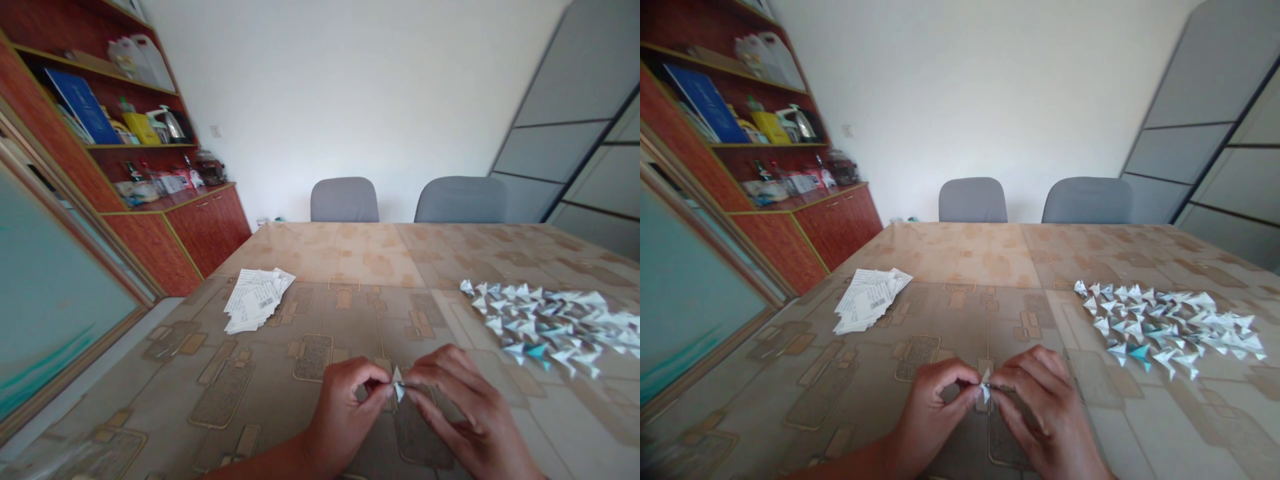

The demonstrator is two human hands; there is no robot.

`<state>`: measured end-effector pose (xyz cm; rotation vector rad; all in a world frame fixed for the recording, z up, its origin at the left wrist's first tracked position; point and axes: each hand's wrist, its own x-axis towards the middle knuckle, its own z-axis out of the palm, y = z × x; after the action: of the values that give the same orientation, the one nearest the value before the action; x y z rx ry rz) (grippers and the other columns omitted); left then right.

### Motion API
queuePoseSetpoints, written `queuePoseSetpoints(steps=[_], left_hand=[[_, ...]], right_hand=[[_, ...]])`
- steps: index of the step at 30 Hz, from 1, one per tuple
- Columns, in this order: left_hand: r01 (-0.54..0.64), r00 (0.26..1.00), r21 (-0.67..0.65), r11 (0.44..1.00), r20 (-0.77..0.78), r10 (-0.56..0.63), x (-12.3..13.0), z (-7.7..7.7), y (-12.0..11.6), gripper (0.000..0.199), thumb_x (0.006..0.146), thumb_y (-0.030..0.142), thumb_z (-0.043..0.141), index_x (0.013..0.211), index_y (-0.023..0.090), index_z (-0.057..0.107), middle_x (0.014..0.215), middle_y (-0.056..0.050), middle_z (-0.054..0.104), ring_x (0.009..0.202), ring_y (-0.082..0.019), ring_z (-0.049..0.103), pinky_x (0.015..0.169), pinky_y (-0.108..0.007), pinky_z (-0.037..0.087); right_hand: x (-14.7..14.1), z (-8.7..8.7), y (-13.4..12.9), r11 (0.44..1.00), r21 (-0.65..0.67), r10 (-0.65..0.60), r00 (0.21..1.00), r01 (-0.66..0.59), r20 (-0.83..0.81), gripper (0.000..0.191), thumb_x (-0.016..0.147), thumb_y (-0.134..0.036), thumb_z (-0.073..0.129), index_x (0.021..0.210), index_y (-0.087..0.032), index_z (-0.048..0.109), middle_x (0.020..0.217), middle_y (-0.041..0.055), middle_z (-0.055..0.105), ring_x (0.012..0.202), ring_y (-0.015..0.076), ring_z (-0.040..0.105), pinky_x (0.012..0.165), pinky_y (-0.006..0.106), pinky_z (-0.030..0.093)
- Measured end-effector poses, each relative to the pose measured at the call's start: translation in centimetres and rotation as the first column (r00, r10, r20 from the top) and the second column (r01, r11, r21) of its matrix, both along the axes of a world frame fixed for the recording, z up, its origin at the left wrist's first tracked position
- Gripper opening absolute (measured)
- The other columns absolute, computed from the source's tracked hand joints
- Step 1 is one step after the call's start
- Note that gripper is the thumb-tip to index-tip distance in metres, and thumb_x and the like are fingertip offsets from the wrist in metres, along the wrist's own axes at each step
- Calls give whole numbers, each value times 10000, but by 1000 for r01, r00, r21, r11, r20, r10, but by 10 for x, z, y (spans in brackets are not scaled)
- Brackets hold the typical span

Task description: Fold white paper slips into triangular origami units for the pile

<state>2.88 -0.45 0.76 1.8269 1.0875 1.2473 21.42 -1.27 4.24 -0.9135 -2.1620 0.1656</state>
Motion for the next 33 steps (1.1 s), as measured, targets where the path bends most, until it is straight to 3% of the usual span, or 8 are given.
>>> queuePoseSetpoints(steps=[6,14,20,26,33], left_hand=[[18,1000,4,1000,-9,-18,0,1,1,137,778,73,628,677,149,681,619,-6,657,584,-121,587,598,-191,404],[2,1000,54,999,26,-4,2,-4,1,116,781,101,644,683,150,680,616,-4,663,575,-115,591,594,-183,408],[-11,1000,21,1000,7,11,3,-6,0,120,761,84,638,670,149,682,605,-4,664,563,-114,592,579,-181,405],[-18,999,-16,1000,-36,17,3,-7,4,133,743,60,632,655,148,676,600,2,640,571,-112,570,579,-181,391],[-2,999,-11,1000,-43,1,3,-11,7,123,744,64,640,673,152,685,610,-2,640,579,-118,572,580,-192,391]], right_hand=[[1,-2,0,998,-65,29,999,-28,27,239,889,-143,604,1097,-256,637,843,18,687,778,183,617,677,302,474],[-5,-7,0,993,-114,3,1000,-6,-27,128,889,-93,557,873,-214,597,767,16,646,732,186,589,643,301,453],[-4,-12,1,990,-144,-11,1000,7,-26,140,881,-83,541,870,-214,587,761,17,634,729,196,588,649,313,453],[4,-9,6,978,-206,-39,999,33,-26,140,921,-148,534,993,-242,608,834,19,649,799,200,604,686,309,471],[4,-10,5,978,-207,-23,999,17,-30,54,907,-199,573,903,-225,620,805,22,652,770,204,607,678,318,469]])
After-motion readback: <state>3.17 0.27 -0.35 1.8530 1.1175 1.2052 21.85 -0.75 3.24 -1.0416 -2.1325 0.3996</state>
